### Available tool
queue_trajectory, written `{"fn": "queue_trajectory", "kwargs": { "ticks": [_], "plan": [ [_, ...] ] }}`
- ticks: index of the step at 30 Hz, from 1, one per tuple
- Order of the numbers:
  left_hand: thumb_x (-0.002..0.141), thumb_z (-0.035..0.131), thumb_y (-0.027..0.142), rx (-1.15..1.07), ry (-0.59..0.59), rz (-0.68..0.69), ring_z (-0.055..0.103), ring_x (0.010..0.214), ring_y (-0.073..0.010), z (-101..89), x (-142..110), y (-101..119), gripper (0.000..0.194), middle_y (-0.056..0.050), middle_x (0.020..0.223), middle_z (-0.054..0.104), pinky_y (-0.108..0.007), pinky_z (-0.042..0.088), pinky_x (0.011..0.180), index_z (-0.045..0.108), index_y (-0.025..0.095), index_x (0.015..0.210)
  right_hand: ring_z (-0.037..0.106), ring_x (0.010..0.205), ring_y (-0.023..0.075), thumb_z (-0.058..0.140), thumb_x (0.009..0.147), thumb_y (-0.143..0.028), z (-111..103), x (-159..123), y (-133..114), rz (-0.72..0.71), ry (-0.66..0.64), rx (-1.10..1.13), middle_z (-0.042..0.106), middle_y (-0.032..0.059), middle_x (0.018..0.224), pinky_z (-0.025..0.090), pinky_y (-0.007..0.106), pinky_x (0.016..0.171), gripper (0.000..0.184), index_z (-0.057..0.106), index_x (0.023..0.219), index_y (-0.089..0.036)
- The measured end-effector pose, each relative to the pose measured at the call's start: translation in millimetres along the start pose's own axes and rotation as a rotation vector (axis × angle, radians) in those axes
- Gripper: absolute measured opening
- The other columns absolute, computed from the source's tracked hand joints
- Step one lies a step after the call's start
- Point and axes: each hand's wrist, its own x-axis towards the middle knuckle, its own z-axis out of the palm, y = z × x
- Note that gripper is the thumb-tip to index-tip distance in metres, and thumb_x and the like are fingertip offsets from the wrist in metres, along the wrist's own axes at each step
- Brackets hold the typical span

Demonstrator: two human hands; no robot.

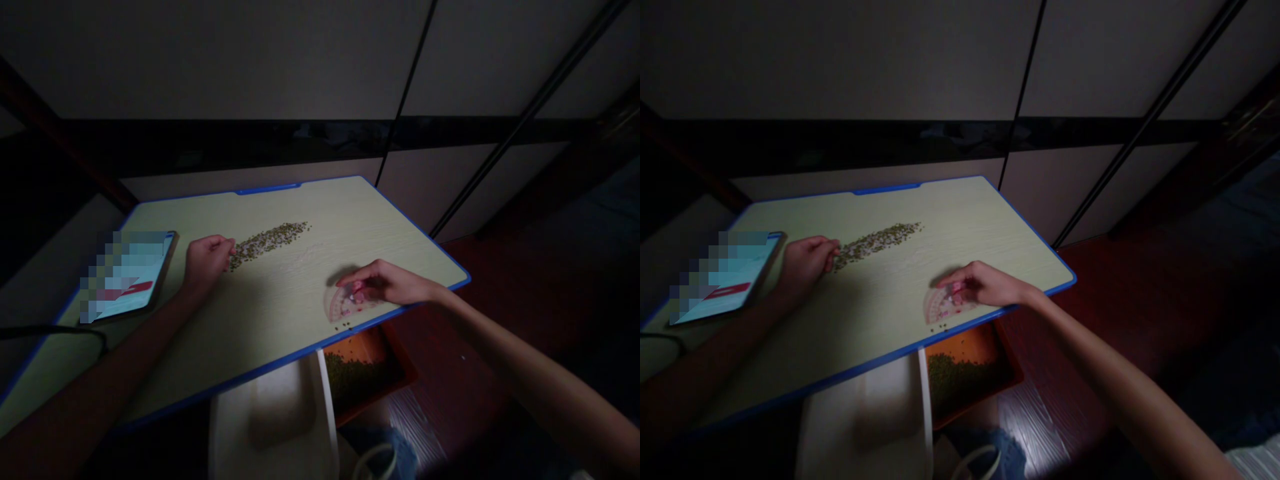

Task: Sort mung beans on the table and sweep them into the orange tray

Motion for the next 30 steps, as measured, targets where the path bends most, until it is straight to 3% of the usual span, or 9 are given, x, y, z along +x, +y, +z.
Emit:
{"fn": "queue_trajectory", "kwargs": {
  "ticks": [7, 22, 25, 30],
  "plan": [
    [0.089, 0.056, 0.018, 0.002, -0.004, -0.013, 0.038, 0.041, -0.0052, -1.0, -1.6, 2.7, 0.027, 0.009, 0.049, 0.041, -0.018, 0.036, 0.043, 0.052, 0.012, 0.062, 0.06, 0.067, 0.0128, 0.051, 0.083, -0.01, -0.3, -4.6, 3.2, 0.007, -0.087, 0.088, 0.064, 0.0044, 0.073, 0.05, 0.027, 0.065, 0.035, 0.063, 0.116, -0.008],
    [0.086, 0.056, 0.014, -0.069, -0.018, 0.013, 0.037, 0.039, -0.0063, -2.0, -4.8, 4.4, 0.029, 0.01, 0.044, 0.039, -0.019, 0.034, 0.044, 0.052, 0.013, 0.058, 0.06, 0.067, 0.0128, 0.057, 0.079, -0.011, -2.4, -13.4, -2.4, 0.024, -0.095, 0.036, 0.065, 0.0035, 0.074, 0.048, 0.025, 0.061, 0.033, 0.068, 0.11, -0.011],
    [0.081, 0.054, 0.014, -0.122, -0.004, 0.008, 0.036, 0.037, -0.0075, -1.3, -3.5, 2.7, 0.027, 0.009, 0.039, 0.038, -0.02, 0.032, 0.043, 0.051, 0.014, 0.054, 0.059, 0.064, 0.012, 0.061, 0.077, -0.014, -2.6, -14.6, 1.7, 0.034, -0.005, 0.073, 0.063, 0.0012, 0.071, 0.048, 0.025, 0.061, 0.031, 0.069, 0.107, -0.013],
    [0.067, 0.051, 0.024, -0.187, 0.009, 0.012, 0.036, 0.035, -0.0092, 0.0, 1.6, -2.5, 0.019, 0.006, 0.035, 0.04, -0.022, 0.029, 0.04, 0.05, 0.017, 0.049, 0.056, 0.056, 0.0117, 0.066, 0.072, -0.022, -8.3, -8.9, 17.4, 0.109, 0.322, 0.186, 0.062, 0.0001, 0.065, 0.046, 0.025, 0.054, 0.034, 0.068, 0.104, -0.012]
  ]
}}
